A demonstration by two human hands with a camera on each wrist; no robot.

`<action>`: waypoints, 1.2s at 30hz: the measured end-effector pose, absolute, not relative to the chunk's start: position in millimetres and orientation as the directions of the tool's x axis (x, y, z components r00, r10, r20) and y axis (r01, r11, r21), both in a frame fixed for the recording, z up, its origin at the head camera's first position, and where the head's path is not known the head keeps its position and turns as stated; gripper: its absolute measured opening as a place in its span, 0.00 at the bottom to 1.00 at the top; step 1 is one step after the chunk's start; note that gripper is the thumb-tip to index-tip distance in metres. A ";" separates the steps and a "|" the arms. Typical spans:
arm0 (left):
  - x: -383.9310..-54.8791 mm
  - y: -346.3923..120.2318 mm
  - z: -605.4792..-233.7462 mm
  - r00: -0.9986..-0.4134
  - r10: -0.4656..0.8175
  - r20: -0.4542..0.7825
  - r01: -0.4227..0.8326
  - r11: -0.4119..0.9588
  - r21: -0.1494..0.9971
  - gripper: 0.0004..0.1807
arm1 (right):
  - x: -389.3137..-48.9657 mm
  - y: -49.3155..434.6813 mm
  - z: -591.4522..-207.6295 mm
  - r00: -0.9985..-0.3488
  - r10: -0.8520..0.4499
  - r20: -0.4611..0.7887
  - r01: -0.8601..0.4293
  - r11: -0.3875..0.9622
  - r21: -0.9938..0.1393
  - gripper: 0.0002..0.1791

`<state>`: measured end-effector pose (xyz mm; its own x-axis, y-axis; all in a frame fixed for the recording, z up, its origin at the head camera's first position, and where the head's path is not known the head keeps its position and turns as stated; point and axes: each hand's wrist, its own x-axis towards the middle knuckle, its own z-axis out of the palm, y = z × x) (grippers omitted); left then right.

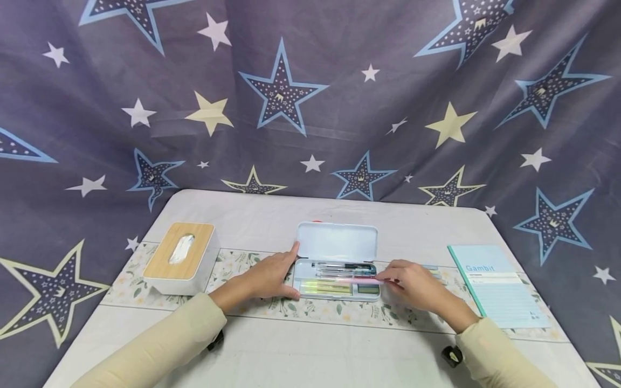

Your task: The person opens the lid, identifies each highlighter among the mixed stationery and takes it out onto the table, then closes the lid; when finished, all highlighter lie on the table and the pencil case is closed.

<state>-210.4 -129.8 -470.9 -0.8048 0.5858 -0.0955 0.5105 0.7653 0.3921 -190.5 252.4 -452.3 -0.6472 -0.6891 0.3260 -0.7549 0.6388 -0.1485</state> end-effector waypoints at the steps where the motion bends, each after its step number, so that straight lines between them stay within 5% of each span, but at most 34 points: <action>1: -210.6 -129.8 -471.0 -0.805 0.586 -0.095 0.510 0.765 0.394 0.70 | -190.4 256.0 -452.6 -0.653 -0.683 0.327 -0.749 0.645 -0.147 0.13; 36: -210.6 -130.7 -473.0 -0.811 0.577 -0.097 0.502 0.771 0.391 0.70 | -180.0 342.3 -466.8 -0.710 -0.591 0.383 -0.683 0.710 -0.172 0.16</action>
